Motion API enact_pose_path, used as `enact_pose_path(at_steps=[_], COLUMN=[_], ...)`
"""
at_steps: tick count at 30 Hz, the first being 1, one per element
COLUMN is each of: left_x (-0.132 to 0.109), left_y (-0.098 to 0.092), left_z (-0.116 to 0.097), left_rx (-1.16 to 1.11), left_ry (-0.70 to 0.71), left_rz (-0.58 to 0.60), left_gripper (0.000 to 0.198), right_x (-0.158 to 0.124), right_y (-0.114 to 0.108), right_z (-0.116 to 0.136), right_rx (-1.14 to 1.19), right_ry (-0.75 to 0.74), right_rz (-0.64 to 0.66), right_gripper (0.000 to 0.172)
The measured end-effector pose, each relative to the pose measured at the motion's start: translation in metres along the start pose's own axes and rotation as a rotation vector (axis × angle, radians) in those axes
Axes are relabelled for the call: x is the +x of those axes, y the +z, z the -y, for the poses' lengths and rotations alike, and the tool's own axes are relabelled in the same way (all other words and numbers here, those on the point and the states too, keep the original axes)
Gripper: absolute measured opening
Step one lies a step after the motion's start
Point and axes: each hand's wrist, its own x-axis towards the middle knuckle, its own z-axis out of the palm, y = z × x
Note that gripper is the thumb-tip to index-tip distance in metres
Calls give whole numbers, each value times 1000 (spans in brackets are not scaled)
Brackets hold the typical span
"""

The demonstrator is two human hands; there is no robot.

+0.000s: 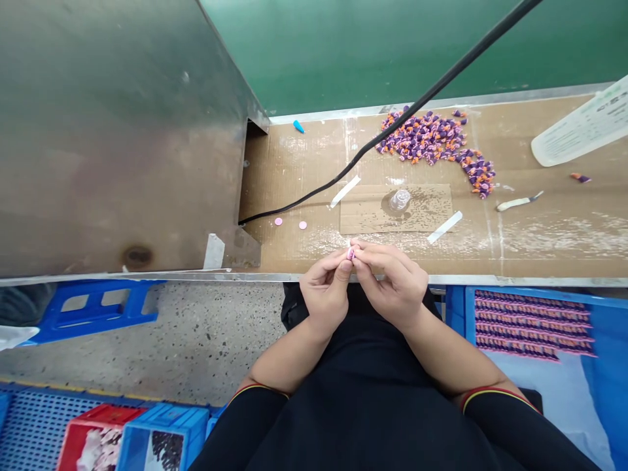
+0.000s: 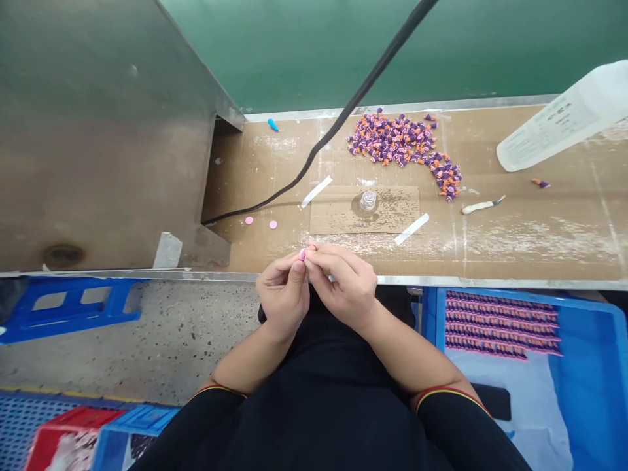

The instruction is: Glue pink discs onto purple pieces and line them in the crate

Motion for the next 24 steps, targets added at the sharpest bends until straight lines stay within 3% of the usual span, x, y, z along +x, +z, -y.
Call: enact_pose_path(at_steps=[4, 7, 10, 15, 17, 21, 24], left_x=[1, 6, 14, 30, 34, 36, 36], left_y=[5, 6, 1, -9, -10, -11, -13], left_z=[2, 3, 8, 24, 27, 28, 28], left_rx=[-85, -198, -164, -73, -73, -23, -12], left_ry=[-47, -89, -128, -127, -125, -118, -103], left_rz=[3, 103, 185, 192, 209, 264, 282], left_gripper=[22, 22, 25, 30, 30, 32, 29], right_x=[0, 4, 11, 22, 25, 28, 27], right_y=[-6, -24, -64, -154, -179, -192, -191], right_z=[-1, -7, -24, -71, -88, -105, -104], right_rx=[6, 7, -118, -486, -607, -704, -687], right_ry=[44, 75, 84, 138, 156, 142, 177], right_rz=[48, 146, 286, 550, 638, 776, 740], right_gripper=[21, 21, 19, 16, 18, 20, 29])
